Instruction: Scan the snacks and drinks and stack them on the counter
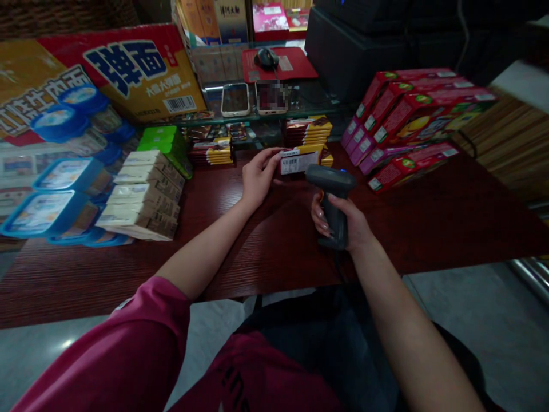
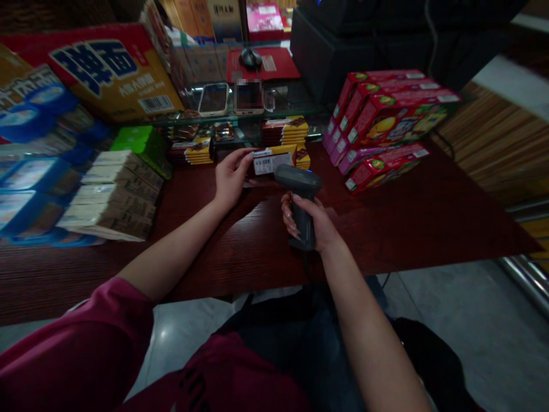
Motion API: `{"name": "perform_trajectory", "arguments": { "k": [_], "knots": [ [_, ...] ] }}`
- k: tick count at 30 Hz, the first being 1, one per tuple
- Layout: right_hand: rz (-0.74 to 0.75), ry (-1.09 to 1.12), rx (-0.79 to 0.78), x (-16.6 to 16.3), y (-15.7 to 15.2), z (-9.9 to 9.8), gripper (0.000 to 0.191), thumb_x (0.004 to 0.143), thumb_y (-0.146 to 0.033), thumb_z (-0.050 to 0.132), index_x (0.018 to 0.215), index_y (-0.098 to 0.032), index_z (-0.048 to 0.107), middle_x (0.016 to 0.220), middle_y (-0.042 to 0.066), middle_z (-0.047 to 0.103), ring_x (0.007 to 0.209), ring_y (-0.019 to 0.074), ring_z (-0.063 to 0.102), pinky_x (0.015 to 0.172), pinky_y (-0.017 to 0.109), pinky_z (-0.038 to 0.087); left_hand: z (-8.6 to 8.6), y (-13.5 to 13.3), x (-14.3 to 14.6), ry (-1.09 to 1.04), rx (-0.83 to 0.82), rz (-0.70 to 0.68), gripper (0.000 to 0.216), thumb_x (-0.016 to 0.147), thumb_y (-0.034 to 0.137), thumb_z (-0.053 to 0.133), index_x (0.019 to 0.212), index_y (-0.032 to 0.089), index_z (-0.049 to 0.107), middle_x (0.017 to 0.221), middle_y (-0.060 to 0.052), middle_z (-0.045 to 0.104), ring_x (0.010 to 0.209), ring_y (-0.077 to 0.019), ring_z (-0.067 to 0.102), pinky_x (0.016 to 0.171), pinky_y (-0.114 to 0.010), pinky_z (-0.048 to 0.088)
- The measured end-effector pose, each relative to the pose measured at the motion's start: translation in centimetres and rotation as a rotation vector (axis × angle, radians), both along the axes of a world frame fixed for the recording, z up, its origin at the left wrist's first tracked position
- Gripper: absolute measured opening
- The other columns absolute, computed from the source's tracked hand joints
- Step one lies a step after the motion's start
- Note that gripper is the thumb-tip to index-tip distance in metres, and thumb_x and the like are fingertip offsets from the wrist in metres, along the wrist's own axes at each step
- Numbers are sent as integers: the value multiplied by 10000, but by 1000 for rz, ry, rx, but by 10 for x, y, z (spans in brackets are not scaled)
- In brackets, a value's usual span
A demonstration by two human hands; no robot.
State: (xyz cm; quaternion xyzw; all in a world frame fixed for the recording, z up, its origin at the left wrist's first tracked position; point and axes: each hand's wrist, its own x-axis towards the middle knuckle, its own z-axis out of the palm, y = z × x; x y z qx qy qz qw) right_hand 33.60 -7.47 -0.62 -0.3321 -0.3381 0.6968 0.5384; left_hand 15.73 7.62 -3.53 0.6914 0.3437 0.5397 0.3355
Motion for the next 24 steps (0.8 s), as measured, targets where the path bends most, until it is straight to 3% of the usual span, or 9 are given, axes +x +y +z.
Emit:
{"name": "perform_trajectory", "arguments": {
  "k": [4,13,19,21,24],
  "knots": [
    [-5,-13,-1,-1,1,-1,340,802,-454,786,936,-191,618,668,-36,538,455,83,431,342,195,341,1,-1,1,68,20,-45,346,998,487,599,1108,208,772,1102,-44,808,1020,-195,761,936,-307,604],
    [-35,-45,-19,-4,2,-2,332,789,-463,796,884,-198,621,623,-45,531,430,80,419,324,194,312,5,-2,2,99,22,-9,206,987,319,639,1057,188,782,1053,-40,817,992,-177,761,893,-278,587],
    [-48,-50,-48,-4,1,1,338,765,-458,805,886,-193,633,638,-35,533,431,79,417,327,192,319,3,-4,0,70,89,-58,292,1029,419,565,1128,202,733,1137,-61,791,1032,-184,755,933,-303,584],
    [-49,-42,-72,-4,1,2,339,749,-449,816,885,-193,640,642,-32,531,437,81,420,328,187,319,4,-1,-7,42,159,-10,320,1035,464,546,1170,216,695,1178,-59,770,1062,-182,746,957,-300,575],
    [-46,-26,-95,-3,0,4,329,740,-433,825,883,-198,645,645,-29,528,445,82,420,336,181,330,11,6,-32,32,272,172,333,1042,494,524,1208,232,644,1189,-55,742,1115,-182,720,1007,-303,547]
  ]
}}
